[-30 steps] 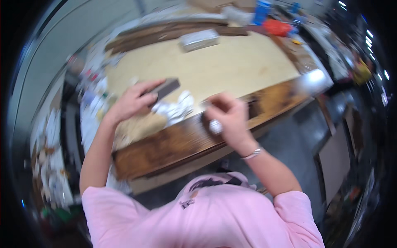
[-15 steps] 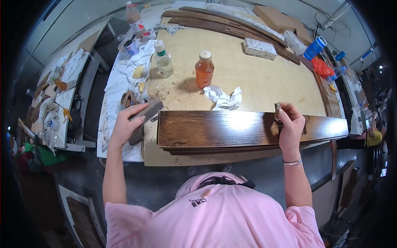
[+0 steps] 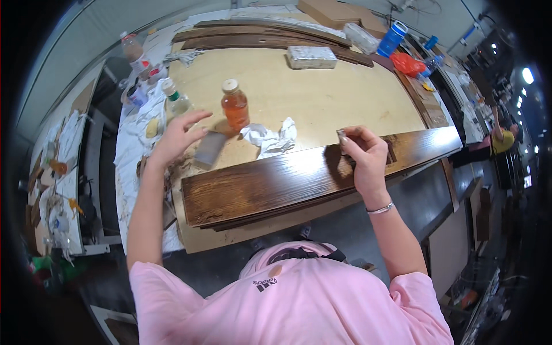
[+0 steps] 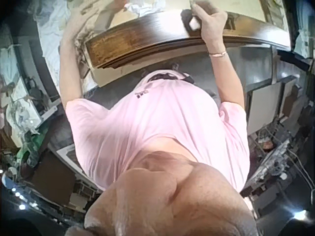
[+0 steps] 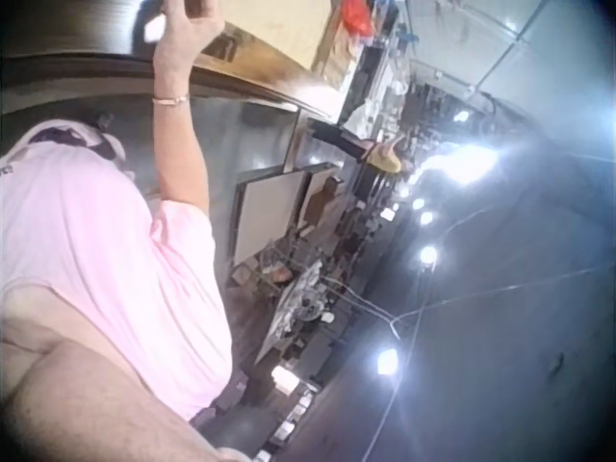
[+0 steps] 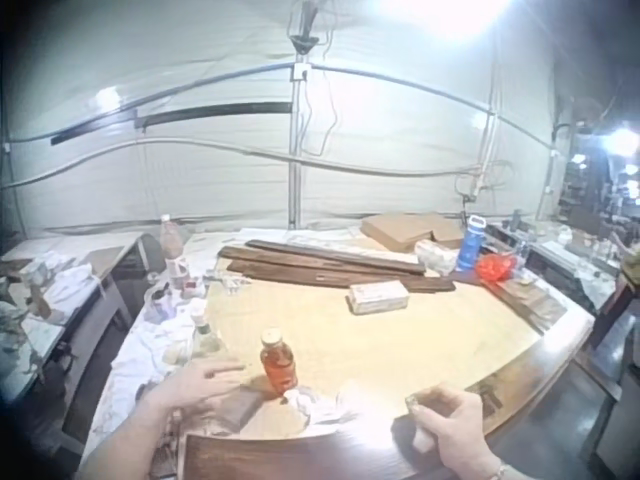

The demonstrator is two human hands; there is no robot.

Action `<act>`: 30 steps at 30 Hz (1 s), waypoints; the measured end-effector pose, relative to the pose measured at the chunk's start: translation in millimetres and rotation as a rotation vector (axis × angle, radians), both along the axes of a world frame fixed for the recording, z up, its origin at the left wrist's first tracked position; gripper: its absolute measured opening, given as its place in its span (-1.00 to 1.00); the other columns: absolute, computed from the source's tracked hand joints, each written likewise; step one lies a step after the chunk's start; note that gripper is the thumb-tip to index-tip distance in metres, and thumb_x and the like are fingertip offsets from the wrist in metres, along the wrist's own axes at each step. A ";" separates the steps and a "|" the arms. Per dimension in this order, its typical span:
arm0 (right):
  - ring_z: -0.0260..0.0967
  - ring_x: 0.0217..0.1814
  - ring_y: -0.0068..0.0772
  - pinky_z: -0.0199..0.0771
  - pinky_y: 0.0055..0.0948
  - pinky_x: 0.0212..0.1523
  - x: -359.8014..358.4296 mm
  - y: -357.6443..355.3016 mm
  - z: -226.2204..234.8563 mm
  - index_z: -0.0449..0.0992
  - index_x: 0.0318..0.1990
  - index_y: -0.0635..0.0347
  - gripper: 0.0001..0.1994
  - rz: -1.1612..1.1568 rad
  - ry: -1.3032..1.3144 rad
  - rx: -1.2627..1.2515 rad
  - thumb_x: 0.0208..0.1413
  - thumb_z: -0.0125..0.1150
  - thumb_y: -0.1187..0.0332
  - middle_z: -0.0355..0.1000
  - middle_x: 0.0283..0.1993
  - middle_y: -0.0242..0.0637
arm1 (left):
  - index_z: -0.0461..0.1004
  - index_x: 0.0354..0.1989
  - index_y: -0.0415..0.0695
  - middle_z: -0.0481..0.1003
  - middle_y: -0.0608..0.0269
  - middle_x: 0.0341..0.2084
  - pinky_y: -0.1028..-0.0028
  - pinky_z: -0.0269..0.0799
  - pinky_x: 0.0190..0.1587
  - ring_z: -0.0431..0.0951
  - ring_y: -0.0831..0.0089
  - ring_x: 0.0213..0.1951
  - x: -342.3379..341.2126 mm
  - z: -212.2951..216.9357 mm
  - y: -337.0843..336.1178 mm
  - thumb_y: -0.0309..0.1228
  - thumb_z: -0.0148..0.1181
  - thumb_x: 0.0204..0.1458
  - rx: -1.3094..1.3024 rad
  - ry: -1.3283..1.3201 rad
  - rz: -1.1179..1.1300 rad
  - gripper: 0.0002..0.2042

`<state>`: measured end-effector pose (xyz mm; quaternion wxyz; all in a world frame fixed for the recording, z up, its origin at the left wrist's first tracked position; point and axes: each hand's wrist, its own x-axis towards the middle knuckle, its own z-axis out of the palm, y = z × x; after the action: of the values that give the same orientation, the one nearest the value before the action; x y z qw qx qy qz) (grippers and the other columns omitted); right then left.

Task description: The person sands and finishes wooden panels using a sanding block and wipes them with a cloth.

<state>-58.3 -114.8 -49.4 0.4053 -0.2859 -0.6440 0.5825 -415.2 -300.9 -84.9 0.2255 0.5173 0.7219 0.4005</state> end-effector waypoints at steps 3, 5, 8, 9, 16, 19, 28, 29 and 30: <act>0.39 -0.40 -0.73 0.37 -0.69 -0.36 -1.4 0.3 1.5 0.58 -0.25 0.38 -0.88 -0.002 0.001 -0.007 0.10 0.32 0.50 0.50 -0.44 -0.44 | 0.47 0.16 -0.18 0.48 0.06 0.10 0.37 0.44 0.05 0.52 0.27 0.02 21.8 21.4 61.9 -0.40 0.23 0.02 -0.149 0.063 -0.338 -0.54; 0.40 -0.39 -0.72 0.39 -0.69 -0.34 -1.6 1.2 2.2 0.58 -0.25 0.38 -0.88 0.005 -0.018 -0.018 0.10 0.32 0.50 0.50 -0.44 -0.44 | 0.36 0.26 -0.07 0.44 -0.03 0.11 0.29 0.46 0.07 0.52 0.13 0.02 53.3 10.5 106.7 -0.37 0.29 -0.02 -0.282 0.354 -0.550 -0.42; 0.44 -0.35 -0.66 0.43 -0.64 -0.31 0.1 3.7 1.7 0.58 -0.26 0.41 -0.85 0.011 -0.008 -0.019 0.06 0.33 0.49 0.50 -0.35 -0.37 | 0.08 0.42 0.21 0.23 -0.09 0.25 0.14 0.48 0.05 0.51 -0.07 0.01 87.8 -25.3 146.0 -0.39 0.30 -0.04 -0.466 0.843 -0.773 -0.20; 0.44 -0.35 -0.64 0.43 -0.63 -0.31 0.7 4.6 0.8 0.57 -0.27 0.41 -0.85 -0.019 -0.033 -0.012 0.05 0.34 0.49 0.50 -0.34 -0.36 | 0.08 0.42 0.21 0.23 -0.09 0.25 0.14 0.48 0.05 0.51 -0.07 0.01 92.5 -38.6 154.9 -0.39 0.30 -0.04 -0.483 0.842 -0.807 -0.20; 0.42 -0.36 -0.67 0.41 -0.63 -0.32 5.4 9.5 -5.2 0.57 -0.26 0.39 -0.85 0.012 -0.049 0.004 0.04 0.33 0.49 0.49 -0.37 -0.37 | 0.42 0.22 0.11 0.56 -0.07 -0.28 0.13 0.49 -0.11 0.59 -0.01 -0.19 87.4 -73.7 177.8 -0.45 0.22 -0.10 -0.650 0.763 -0.808 -0.42; 0.42 -0.36 -0.71 0.39 -0.69 -0.32 4.9 8.0 -2.4 0.56 -0.21 0.40 -0.86 0.058 -0.031 0.013 0.10 0.29 0.53 0.52 -0.38 -0.41 | 0.47 0.16 -0.08 0.57 0.01 -0.15 0.26 0.46 0.00 0.56 0.08 -0.06 70.0 -28.0 159.0 -0.26 0.42 -0.16 -0.457 0.513 -0.551 -0.39; 0.40 -0.34 -0.72 0.35 -0.70 -0.30 5.0 5.4 1.8 0.57 -0.21 0.39 -0.86 0.082 -0.017 0.019 0.09 0.30 0.52 0.51 -0.38 -0.44 | 0.43 0.01 -0.38 0.42 0.02 0.13 0.38 0.25 0.21 0.43 0.29 0.13 46.7 107.4 -83.2 -0.30 0.17 -0.19 0.431 0.024 0.221 -0.46; 0.39 -0.35 -0.71 0.35 -0.69 -0.30 3.0 3.9 4.8 0.57 -0.23 0.40 -0.87 0.080 -0.028 0.007 0.10 0.29 0.51 0.51 -0.39 -0.43 | 0.44 0.01 -0.36 0.47 0.01 0.03 0.34 0.31 0.17 0.48 0.27 0.06 58.0 109.2 -117.3 -0.20 0.21 -0.18 0.377 0.031 0.272 -0.42; 0.39 -0.35 -0.71 0.36 -0.68 -0.31 -0.5 1.6 9.4 0.58 -0.24 0.39 -0.87 0.045 -0.085 0.026 0.10 0.28 0.49 0.51 -0.40 -0.43 | 0.47 -0.02 -0.34 0.50 0.03 -0.07 0.35 0.35 0.12 0.51 0.28 -0.02 75.1 101.1 -142.8 -0.18 0.22 -0.24 0.348 0.096 0.346 -0.41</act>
<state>-58.8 -113.2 -40.0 0.3678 -0.2906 -0.6744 0.5705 -340.1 -443.7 16.2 0.0265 0.4355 0.7299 0.5262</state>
